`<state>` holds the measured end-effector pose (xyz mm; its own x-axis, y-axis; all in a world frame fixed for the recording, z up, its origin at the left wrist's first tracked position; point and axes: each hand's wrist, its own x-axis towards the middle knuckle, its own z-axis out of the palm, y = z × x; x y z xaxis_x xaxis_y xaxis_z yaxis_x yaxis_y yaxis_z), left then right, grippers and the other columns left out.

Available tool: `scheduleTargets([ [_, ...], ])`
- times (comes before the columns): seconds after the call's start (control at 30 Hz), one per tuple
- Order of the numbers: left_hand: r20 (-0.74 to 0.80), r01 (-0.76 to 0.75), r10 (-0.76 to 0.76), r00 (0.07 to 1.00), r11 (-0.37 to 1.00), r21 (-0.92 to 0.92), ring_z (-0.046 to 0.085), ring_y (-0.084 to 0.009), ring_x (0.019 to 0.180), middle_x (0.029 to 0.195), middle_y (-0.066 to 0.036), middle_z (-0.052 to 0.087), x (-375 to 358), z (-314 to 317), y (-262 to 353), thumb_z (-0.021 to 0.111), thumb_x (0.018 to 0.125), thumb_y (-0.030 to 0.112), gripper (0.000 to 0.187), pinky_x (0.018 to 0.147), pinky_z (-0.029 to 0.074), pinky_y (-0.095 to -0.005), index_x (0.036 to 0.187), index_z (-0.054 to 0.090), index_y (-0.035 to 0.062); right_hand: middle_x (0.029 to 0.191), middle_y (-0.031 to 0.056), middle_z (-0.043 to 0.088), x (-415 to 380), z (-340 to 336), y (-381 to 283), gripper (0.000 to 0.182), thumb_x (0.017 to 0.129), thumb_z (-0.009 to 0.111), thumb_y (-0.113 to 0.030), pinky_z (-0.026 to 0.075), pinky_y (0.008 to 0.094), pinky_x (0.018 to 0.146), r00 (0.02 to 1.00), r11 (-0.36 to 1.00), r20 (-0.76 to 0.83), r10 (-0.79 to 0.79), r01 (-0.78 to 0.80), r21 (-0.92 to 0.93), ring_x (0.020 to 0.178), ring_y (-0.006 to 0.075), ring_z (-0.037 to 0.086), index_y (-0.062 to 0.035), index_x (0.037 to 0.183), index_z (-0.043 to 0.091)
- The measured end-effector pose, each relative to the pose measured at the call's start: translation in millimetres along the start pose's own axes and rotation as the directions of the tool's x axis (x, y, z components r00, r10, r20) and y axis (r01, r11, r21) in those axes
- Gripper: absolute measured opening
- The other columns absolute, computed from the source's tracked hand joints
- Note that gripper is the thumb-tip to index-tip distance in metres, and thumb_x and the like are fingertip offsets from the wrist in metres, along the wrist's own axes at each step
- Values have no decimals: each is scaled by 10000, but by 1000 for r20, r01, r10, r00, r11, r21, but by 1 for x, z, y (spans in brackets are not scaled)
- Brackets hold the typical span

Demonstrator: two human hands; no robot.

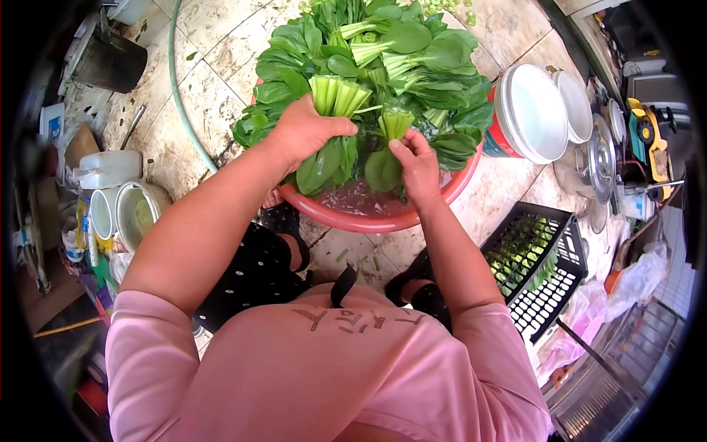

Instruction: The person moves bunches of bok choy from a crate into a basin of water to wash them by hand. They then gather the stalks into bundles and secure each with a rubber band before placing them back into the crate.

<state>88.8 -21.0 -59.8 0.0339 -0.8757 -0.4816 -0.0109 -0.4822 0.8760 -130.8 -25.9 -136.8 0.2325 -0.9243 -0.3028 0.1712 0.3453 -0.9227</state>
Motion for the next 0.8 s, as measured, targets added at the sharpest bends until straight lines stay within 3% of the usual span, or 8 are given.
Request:
scheduleTargets([
  [0.13, 52, -54, 57, 997, 997, -60, 601, -178, 1006, 1123, -82, 629, -9, 9, 4, 747, 774, 87, 526, 924, 467, -319, 1241, 516, 14, 1010, 4, 612, -20, 49, -24, 271, 928, 627, -116, 441, 217, 835, 997, 961, -46, -59, 69, 266, 900, 77, 540, -2, 1171, 592],
  [0.2, 81, -58, 58, 995, 998, -8, 582, -180, 1054, 1170, -84, 609, -17, 12, 7, 749, 778, 99, 588, 959, 445, -325, 1288, 468, 17, 1115, 24, 627, -28, 63, -26, 317, 962, 580, -141, 439, 228, 892, 995, 991, -47, -86, 90, 97, 994, 89, 556, 8, 1241, 569],
  [0.3, 163, -68, 91, 982, 987, -142, 555, -170, 1113, 1224, -81, 585, -26, 12, 12, 738, 788, 101, 604, 990, 424, -327, 1312, 448, 22, 1169, 36, 620, -37, 73, -32, 349, 972, 562, -151, 436, 234, 916, 991, 986, -45, -124, 128, 111, 1036, 99, 556, 6, 1283, 553],
  [0.5, 231, -114, 148, 962, 981, -154, 571, -152, 1089, 1215, -57, 599, -20, 7, 4, 723, 769, 30, 612, 961, 451, -307, 1326, 470, 36, 1287, 143, 554, -52, 84, -49, 420, 1004, 457, -199, 414, 321, 1005, 995, 908, 30, 94, -98, 408, 1165, 197, 537, 84, 1314, 470],
  [0.6, 203, -127, 152, 967, 983, -132, 591, -151, 1052, 1174, -53, 623, -19, 5, 9, 719, 770, 15, 561, 941, 468, -305, 1289, 509, 30, 1298, 151, 547, -42, 75, -53, 414, 999, 459, -198, 369, 347, 1054, 985, 854, 175, -1, -90, 512, 1206, 206, 507, 78, 1307, 479],
  [0.63, 185, -119, 144, 972, 983, -138, 602, -152, 1032, 1151, -51, 636, -17, 3, 11, 718, 774, 10, 531, 934, 475, -306, 1270, 530, 28, 1302, 153, 545, -38, 71, -55, 421, 998, 459, -209, 319, 378, 1095, 986, 875, 165, -3, -77, 477, 1247, 214, 473, 68, 1314, 479],
  [0.67, 178, -122, 145, 973, 983, -135, 602, -152, 1032, 1151, -51, 636, -14, 2, 11, 718, 774, 10, 531, 934, 475, -306, 1270, 530, 28, 1248, 174, 577, -27, 52, -47, 465, 994, 509, -231, 425, 390, 1019, 978, 900, 200, 57, -136, 413, 1146, 246, 558, 47, 1361, 443],
  [0.8, 83, -217, 236, 968, 957, -191, 622, -142, 959, 1069, -57, 663, -8, -3, 11, 748, 740, 9, 484, 895, 502, -297, 1187, 563, 1, 1034, 157, 665, 7, 0, -49, 473, 923, 612, -209, 522, 445, 862, 1000, 981, -9, 8, -6, 196, 962, 288, 647, 13, 1321, 488],
])
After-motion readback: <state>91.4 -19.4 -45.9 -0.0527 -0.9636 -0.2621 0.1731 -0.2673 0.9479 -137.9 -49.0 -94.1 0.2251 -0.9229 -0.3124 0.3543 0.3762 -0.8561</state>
